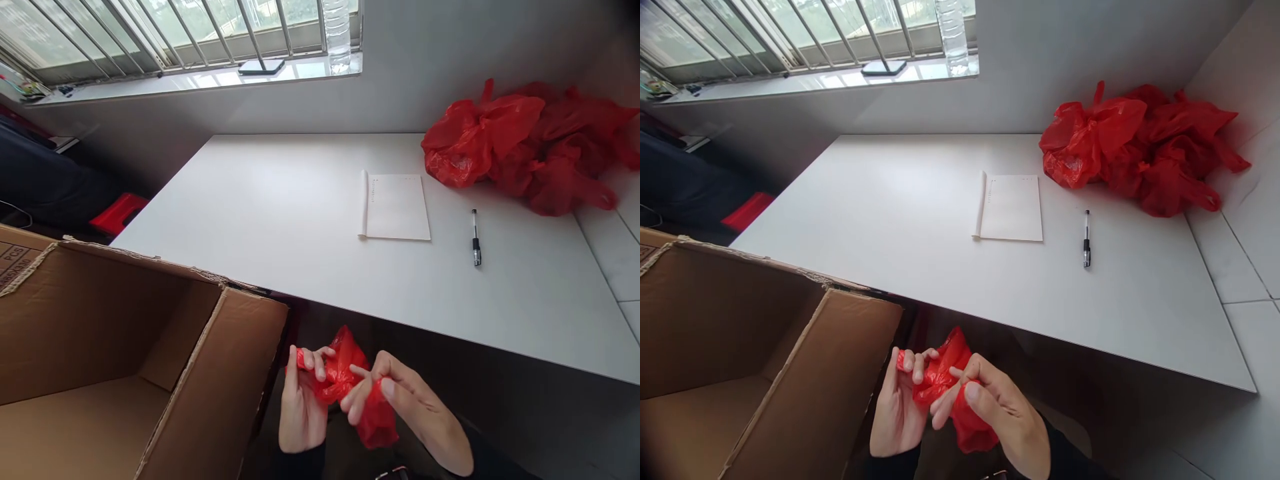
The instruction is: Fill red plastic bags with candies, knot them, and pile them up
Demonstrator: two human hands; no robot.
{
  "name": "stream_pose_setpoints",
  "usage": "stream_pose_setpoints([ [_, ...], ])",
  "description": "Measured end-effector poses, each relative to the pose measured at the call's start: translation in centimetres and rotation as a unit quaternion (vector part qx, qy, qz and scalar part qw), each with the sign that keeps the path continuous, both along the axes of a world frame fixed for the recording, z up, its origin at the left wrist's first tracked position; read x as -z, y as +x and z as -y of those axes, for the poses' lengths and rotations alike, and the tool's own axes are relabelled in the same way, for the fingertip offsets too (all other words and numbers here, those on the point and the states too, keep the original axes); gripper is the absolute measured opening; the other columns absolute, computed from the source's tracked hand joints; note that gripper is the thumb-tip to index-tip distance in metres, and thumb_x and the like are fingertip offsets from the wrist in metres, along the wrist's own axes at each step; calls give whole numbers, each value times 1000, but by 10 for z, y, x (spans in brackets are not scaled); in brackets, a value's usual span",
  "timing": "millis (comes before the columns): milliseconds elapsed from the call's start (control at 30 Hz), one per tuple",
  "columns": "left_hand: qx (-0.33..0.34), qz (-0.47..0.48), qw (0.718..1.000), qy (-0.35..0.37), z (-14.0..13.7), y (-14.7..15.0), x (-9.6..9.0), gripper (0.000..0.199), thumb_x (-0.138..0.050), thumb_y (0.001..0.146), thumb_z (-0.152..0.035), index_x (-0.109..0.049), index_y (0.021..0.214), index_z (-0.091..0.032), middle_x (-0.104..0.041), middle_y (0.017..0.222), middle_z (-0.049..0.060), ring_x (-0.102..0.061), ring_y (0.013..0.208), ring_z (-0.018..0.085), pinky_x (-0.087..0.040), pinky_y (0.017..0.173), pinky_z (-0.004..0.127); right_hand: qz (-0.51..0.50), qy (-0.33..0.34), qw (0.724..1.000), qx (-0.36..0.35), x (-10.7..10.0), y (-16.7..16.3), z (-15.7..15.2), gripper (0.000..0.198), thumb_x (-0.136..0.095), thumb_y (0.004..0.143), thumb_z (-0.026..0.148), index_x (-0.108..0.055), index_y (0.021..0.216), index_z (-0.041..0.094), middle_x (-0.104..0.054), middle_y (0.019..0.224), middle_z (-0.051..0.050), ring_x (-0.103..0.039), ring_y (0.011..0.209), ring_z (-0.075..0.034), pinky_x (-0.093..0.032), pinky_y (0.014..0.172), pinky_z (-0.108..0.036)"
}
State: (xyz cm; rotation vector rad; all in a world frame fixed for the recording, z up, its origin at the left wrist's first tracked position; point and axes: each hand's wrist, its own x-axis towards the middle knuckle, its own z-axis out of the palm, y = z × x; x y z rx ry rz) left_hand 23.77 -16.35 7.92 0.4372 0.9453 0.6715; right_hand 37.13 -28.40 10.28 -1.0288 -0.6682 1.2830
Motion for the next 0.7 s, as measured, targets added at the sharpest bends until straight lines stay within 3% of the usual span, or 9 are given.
stream_pose_setpoints([
  [67,-24,-5,1000,6,-3,4,-1,47,-68,87,-50,-48,58,-19,-43,52,-1,-62,86,20,-52,89,32,-1,2,1000,5,2,-8,-3,30,-37,106,44,-47,88,22,-65,75,-1,-63,75,-17,-26,118,-53],
  [133,-35,-33,998,33,-7,3,4,50,-70,86,-51,-45,56,-20,-41,50,-2,-59,80,18,-50,85,29,42,-9,999,16,6,-10,-2,32,-38,106,44,-47,85,22,-58,71,2,-57,69,-14,-23,120,-51],
  [300,-57,-129,988,65,-19,-3,41,58,-73,78,-61,-40,54,-20,-37,45,-4,-49,60,14,-47,71,26,90,-56,994,14,31,-8,5,36,-35,106,49,-45,83,22,-47,70,3,-52,70,-14,-36,111,-46],
  [367,-59,-157,984,65,-20,-6,55,57,-73,77,-64,-44,57,-19,-45,49,-2,-49,58,13,-46,68,26,83,-87,993,13,45,-8,6,38,-35,105,51,-45,83,22,-49,68,3,-54,70,-15,-42,104,-44],
  [433,-54,-179,979,77,-18,-13,62,50,-69,80,-64,-57,72,-17,-62,68,2,-57,69,14,-47,70,26,95,-107,990,7,53,-6,6,39,-36,106,50,-49,84,21,-55,72,1,-57,74,-16,-45,98,-40],
  [533,-41,-214,972,88,-5,-28,57,49,-69,82,-61,-62,107,-19,-67,99,5,-60,82,14,-47,66,23,139,-126,982,-3,52,1,7,38,-39,105,49,-56,89,19,-63,87,-4,-60,86,-18,-45,91,-36],
  [633,12,-257,964,63,20,-37,46,52,-71,80,-60,-60,108,-17,-63,88,4,-57,70,13,-42,51,21,159,-132,978,-32,45,-1,11,36,-42,104,48,-61,93,20,-65,93,-4,-61,90,-18,-46,86,-31],
  [700,82,-264,960,41,38,-35,41,55,-73,77,-61,-60,106,-16,-64,87,5,-60,72,16,-46,53,23,178,-129,973,-68,43,-12,16,34,-43,103,48,-62,92,21,-67,94,-4,-63,90,-18,-47,84,-29],
])
